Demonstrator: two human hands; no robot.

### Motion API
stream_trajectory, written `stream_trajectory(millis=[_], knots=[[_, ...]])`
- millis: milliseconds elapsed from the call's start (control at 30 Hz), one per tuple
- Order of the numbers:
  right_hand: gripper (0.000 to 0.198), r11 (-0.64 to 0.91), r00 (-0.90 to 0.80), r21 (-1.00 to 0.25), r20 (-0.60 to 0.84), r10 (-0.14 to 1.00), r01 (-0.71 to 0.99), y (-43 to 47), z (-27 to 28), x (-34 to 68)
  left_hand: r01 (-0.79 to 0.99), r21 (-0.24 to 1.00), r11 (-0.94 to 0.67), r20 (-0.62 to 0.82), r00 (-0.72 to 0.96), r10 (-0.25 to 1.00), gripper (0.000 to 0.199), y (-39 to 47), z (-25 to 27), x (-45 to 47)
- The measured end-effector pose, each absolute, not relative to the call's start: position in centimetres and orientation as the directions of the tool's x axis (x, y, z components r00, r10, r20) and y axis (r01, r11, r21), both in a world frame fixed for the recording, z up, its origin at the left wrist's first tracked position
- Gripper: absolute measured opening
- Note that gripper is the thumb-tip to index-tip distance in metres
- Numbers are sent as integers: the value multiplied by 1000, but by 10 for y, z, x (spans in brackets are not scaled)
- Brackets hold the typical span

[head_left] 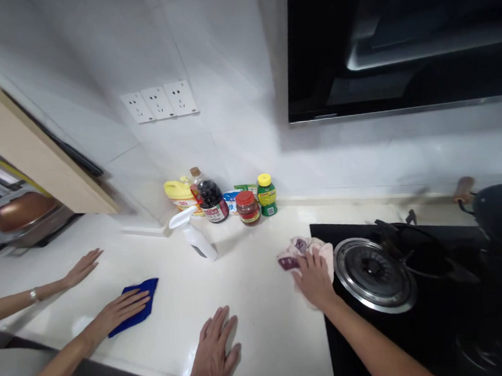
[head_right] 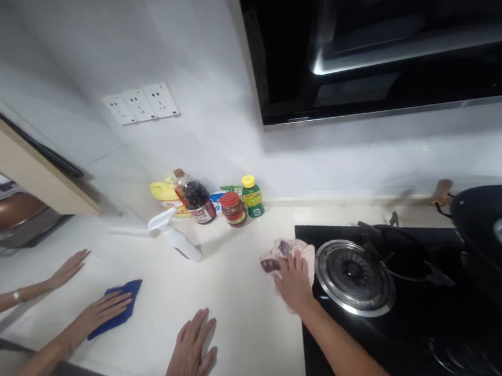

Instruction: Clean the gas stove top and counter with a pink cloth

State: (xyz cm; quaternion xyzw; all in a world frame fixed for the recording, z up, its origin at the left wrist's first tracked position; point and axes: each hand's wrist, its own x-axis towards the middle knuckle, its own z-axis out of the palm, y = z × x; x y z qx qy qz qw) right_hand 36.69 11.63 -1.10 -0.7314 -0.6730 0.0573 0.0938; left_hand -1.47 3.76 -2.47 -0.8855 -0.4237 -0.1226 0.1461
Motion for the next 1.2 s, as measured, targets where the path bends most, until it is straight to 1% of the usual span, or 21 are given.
stream_trajectory(millis=[133, 200, 300, 333, 400, 467, 567, 633, 733, 800, 867, 933, 1000, 1067, 1133, 1200], knots=[[58, 94, -101, -316, -5, 995, 944, 31, -30, 350, 780, -162, -604, 363, 616, 699, 61, 41, -27, -17], [62, 181, -195, -372, -1, 981, 911, -5, -42, 343, 775, -160, -611, 373, 621, 690, 63, 43, -30, -18], [67, 248, -284, -434, -20, 959, 866, -24, -51, 341, 770, -166, -616, 383, 626, 680, 65, 45, -34, -18], [68, 240, -286, -444, -39, 957, 863, -18, -50, 343, 772, -166, -614, 382, 624, 682, 65, 45, -34, -19], [68, 180, -237, -435, -79, 968, 882, 11, -43, 352, 778, -159, -607, 367, 618, 696, 65, 44, -33, -19], [68, 100, -151, -393, -102, 983, 914, 57, -29, 365, 786, -147, -600, 344, 609, 714, 64, 43, -32, -19], [67, 34, -66, -341, -84, 994, 939, 135, -4, 382, 786, -150, -600, 329, 612, 719, 62, 41, -29, -18], [68, -57, 21, -327, -112, 994, 943, 180, 10, 385, 781, -150, -606, 329, 618, 714, 62, 40, -29, -17], [69, -210, 170, -325, -147, 974, 922, 227, 24, 364, 785, -110, -610, 322, 609, 725, 63, 39, -28, -16], [67, -220, 182, -339, -143, 973, 915, 239, 28, 333, 797, -68, -601, 309, 589, 747, 68, 38, -27, -16], [64, -108, 68, -369, -120, 991, 923, 231, 29, 293, 807, -32, -589, 298, 570, 765, 73, 37, -24, -16], [66, 111, -158, -408, -82, 984, 906, 203, 26, 254, 821, 5, -571, 298, 544, 785, 76, 36, -22, -16], [64, 328, -377, -462, -14, 926, 824, 159, 18, 227, 835, 51, -548, 318, 506, 802, 75, 34, -21, -16], [66, 505, -535, -493, 93, 840, 708, 107, 6, 220, 844, 99, -527, 337, 470, 816, 77, 34, -23, -18], [63, 595, -594, -491, 180, 784, 636, 62, -10, 233, 834, 128, -537, 337, 473, 814, 83, 35, -27, -21], [62, 663, -655, -494, 225, 722, 562, 34, -24, 257, 819, 126, -560, 319, 501, 804, 88, 37, -31, -25]])
